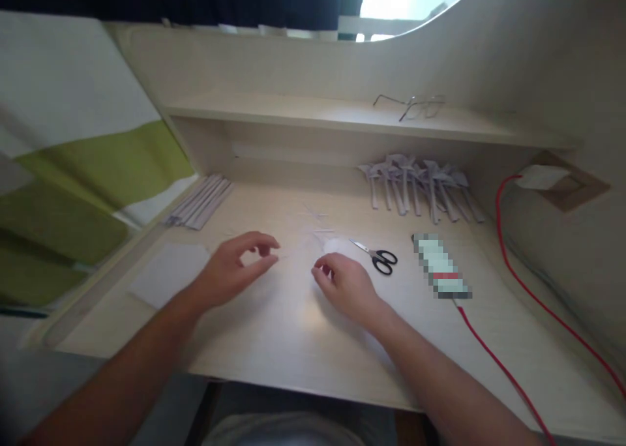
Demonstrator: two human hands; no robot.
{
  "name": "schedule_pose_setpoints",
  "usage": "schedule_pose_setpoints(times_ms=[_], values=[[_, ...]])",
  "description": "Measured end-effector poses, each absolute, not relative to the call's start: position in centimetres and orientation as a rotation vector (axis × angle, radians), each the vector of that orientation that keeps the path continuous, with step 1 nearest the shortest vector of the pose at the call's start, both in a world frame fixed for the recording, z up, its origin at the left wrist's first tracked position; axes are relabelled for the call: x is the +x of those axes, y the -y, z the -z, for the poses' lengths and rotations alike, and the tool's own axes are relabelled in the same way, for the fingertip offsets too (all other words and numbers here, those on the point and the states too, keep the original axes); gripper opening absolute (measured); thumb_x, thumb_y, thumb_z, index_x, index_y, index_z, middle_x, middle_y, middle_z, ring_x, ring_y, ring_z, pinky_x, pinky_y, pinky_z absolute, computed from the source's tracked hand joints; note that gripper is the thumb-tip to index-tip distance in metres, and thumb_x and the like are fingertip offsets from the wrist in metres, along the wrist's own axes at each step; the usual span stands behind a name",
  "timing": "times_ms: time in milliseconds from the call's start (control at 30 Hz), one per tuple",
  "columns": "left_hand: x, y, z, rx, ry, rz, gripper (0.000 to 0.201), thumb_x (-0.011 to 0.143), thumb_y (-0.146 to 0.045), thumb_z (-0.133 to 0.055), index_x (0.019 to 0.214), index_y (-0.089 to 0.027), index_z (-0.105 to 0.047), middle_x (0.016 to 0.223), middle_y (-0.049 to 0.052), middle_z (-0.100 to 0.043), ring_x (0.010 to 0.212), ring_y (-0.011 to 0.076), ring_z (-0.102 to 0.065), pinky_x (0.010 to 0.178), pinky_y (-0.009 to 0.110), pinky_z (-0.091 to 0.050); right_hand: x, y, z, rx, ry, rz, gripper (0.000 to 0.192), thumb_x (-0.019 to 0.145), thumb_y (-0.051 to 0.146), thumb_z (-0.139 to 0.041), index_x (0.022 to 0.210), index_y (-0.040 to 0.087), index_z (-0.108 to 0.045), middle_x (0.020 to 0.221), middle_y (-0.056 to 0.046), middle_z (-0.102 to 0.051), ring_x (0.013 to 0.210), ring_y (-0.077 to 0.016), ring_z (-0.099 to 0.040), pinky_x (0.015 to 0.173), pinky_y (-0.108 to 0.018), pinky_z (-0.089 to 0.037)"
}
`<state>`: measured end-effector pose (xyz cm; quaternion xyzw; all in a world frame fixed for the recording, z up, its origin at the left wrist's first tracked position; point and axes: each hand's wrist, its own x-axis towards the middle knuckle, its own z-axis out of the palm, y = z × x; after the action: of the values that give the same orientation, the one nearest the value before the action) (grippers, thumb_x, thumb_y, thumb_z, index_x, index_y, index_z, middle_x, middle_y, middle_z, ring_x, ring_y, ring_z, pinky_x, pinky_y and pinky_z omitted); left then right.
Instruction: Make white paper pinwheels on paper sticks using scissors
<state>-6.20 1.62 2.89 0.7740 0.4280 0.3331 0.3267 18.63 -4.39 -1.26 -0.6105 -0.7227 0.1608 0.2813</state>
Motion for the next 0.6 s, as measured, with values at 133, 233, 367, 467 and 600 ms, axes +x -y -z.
schedule_pose_setpoints(times_ms=[133, 233, 367, 467, 600], values=[[-16.1, -1.6, -3.6, 2.244, -1.560, -0.801, 0.029, 0.079, -0.045, -0.071, 0.097, -0.023, -0.073, 0.100, 0.007, -0.073, 0.093, 0.0259, -0.067, 0.088, 0.039, -0.051, 15.5, 6.3, 2.4, -1.534, 2.057, -0.527, 0.013, 0.092, 0.022, -0.059, 0.089, 0.021, -0.072, 0.083, -0.004, -0.073, 0.074, -0.0180, -0.065, 0.068, -0.029, -0.046], [-21.2, -1.7, -1.3, 2.331, -1.712, -0.538, 0.033, 0.075, -0.050, -0.073, 0.093, -0.022, -0.073, 0.104, 0.009, -0.073, 0.102, 0.0305, -0.066, 0.096, 0.043, -0.048, 14.5, 6.7, 2.8, -1.472, 2.135, -0.550, 0.015, 0.092, 0.021, -0.057, 0.090, 0.020, -0.071, 0.082, -0.004, -0.071, 0.073, -0.0168, -0.062, 0.068, -0.029, -0.044], [-23.3, -1.8, 1.1, 2.333, -1.722, -0.375, 0.032, 0.076, -0.050, -0.073, 0.090, -0.021, -0.072, 0.103, 0.009, -0.073, 0.098, 0.0293, -0.067, 0.092, 0.040, -0.049, 13.8, 5.7, 3.0, -1.535, 2.216, -0.561, 0.011, 0.091, 0.023, -0.062, 0.092, 0.022, -0.073, 0.081, -0.002, -0.070, 0.070, -0.0155, -0.061, 0.066, -0.028, -0.041], [-23.3, -1.7, 1.2, 2.283, -1.697, -0.381, 0.030, 0.077, -0.052, -0.072, 0.087, -0.023, -0.073, 0.101, 0.007, -0.074, 0.095, 0.0275, -0.068, 0.088, 0.037, -0.050, 13.6, 4.6, 3.6, -1.582, 2.198, -0.522, 0.011, 0.092, 0.026, -0.061, 0.092, 0.023, -0.072, 0.080, -0.001, -0.071, 0.068, -0.0155, -0.061, 0.065, -0.028, -0.038], [-23.6, -1.9, 0.7, 2.202, -1.652, -0.394, 0.029, 0.078, -0.054, -0.071, 0.084, -0.026, -0.077, 0.103, 0.006, -0.077, 0.096, 0.0269, -0.070, 0.090, 0.036, -0.051, 13.6, 3.8, 4.2, -1.601, 2.183, -0.470, 0.013, 0.094, 0.029, -0.060, 0.091, 0.022, -0.070, 0.078, -0.002, -0.072, 0.067, -0.0166, -0.061, 0.064, -0.029, -0.035]])
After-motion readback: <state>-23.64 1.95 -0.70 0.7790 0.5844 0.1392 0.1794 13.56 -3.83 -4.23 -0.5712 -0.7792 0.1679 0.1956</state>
